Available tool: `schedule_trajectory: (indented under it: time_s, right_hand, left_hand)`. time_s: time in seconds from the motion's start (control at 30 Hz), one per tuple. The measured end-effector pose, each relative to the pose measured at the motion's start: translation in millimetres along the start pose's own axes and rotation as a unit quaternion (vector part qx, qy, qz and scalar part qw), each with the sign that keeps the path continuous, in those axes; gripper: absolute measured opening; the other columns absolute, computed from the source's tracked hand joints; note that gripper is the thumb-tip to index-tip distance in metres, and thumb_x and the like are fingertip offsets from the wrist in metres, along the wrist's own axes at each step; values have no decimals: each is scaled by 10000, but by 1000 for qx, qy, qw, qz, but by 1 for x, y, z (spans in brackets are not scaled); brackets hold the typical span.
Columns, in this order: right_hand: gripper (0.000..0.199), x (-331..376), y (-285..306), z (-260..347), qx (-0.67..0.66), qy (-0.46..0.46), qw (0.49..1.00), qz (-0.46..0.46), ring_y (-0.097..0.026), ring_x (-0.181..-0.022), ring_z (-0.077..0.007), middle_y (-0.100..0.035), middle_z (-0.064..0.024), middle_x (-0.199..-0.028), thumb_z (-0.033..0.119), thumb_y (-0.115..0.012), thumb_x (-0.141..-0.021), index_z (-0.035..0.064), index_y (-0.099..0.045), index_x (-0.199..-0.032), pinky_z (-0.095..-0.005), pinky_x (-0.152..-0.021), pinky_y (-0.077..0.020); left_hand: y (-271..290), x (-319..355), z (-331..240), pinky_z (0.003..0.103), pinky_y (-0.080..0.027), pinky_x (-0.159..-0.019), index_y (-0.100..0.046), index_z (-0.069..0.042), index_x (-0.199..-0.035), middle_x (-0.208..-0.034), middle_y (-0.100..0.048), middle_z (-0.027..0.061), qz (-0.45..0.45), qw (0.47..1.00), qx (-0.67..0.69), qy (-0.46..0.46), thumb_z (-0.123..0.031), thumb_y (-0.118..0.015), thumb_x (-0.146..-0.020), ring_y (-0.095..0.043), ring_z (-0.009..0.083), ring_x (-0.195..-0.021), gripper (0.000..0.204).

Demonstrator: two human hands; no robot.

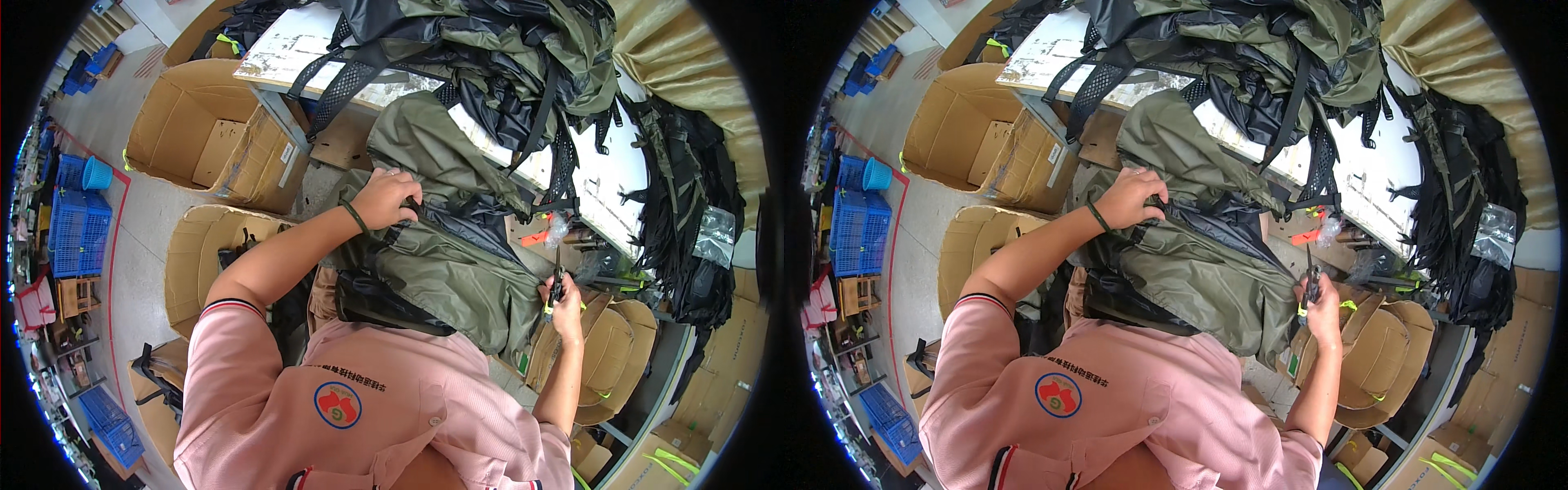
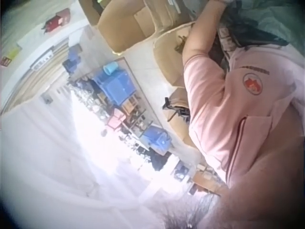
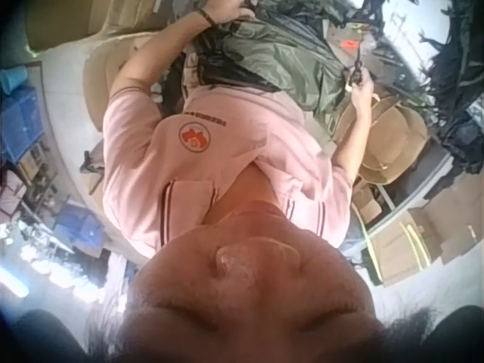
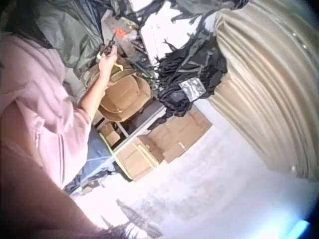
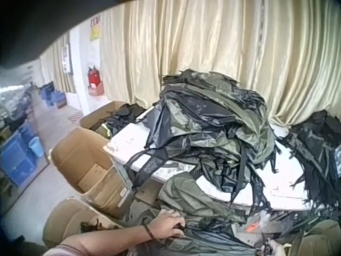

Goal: The person is using scissors to trim excess straps or threads from several green and black backpacks.

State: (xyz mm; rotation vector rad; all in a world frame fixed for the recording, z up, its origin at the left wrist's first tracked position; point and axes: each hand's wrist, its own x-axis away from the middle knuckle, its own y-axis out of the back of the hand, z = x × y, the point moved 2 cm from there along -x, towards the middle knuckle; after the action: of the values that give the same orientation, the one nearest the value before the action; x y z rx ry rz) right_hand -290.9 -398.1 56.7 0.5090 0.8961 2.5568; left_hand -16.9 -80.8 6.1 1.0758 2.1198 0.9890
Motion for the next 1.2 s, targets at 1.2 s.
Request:
schedule_trajectory:
  time_s: [1.2]
  right_hand:
    - [590,-36,-53,191,281,328,897,100,-594,-738,-360,-585,-141,-696,508,-809,-578,16,-535,-756,-431,-687,-444]
  left_hand:
    - [54,22,-64,223,-440,-794,-645,-4,-1002,-936,-636,0,90,823,549,115,-65,-733,-784,-553,59,-871,242]
